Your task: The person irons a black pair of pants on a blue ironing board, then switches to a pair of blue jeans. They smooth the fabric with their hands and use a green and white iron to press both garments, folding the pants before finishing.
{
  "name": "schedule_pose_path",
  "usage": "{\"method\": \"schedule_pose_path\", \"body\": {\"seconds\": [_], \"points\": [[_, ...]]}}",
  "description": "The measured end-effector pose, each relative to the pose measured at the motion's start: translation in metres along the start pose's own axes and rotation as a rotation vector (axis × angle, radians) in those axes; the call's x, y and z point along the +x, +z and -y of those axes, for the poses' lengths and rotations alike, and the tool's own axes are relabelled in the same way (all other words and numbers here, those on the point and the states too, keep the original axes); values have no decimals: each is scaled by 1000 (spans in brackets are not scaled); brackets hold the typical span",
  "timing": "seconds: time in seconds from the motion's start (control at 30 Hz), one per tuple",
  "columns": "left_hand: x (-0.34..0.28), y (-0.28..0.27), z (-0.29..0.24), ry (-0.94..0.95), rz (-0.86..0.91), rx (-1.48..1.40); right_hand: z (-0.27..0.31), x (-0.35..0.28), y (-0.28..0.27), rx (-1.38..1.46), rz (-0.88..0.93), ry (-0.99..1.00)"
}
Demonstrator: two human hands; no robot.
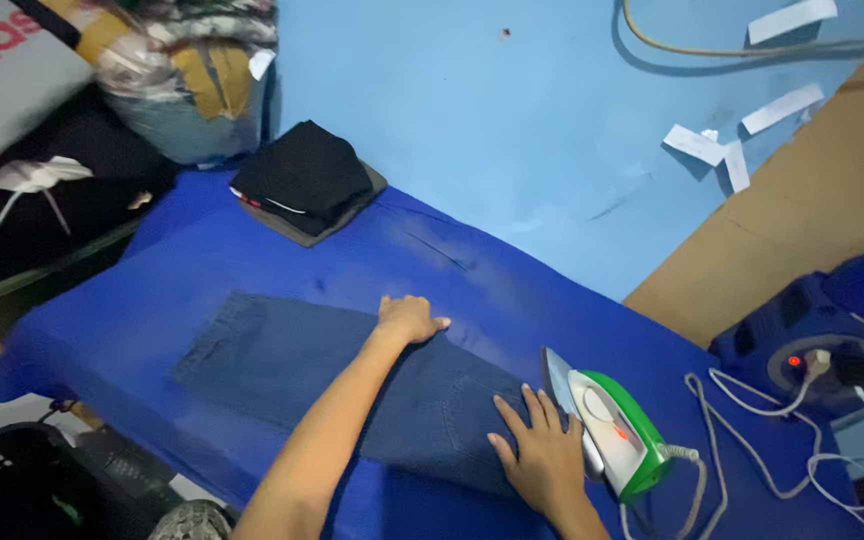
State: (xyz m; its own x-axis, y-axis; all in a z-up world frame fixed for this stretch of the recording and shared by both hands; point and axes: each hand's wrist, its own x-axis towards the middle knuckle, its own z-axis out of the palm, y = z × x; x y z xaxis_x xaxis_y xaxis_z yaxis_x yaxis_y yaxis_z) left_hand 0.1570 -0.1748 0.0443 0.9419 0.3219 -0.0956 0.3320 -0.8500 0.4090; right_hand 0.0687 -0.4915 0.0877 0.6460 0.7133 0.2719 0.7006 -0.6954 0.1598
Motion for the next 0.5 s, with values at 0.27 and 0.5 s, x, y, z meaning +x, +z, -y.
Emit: {"method": "schedule_pose_path", "body": {"seconds": [0.27, 0.5], "points": [[3, 17, 13, 14, -128, -222, 0, 9, -13, 43, 14, -15], [41, 25, 13, -28, 138, -129, 3, 12, -15, 13, 60, -5]]}}
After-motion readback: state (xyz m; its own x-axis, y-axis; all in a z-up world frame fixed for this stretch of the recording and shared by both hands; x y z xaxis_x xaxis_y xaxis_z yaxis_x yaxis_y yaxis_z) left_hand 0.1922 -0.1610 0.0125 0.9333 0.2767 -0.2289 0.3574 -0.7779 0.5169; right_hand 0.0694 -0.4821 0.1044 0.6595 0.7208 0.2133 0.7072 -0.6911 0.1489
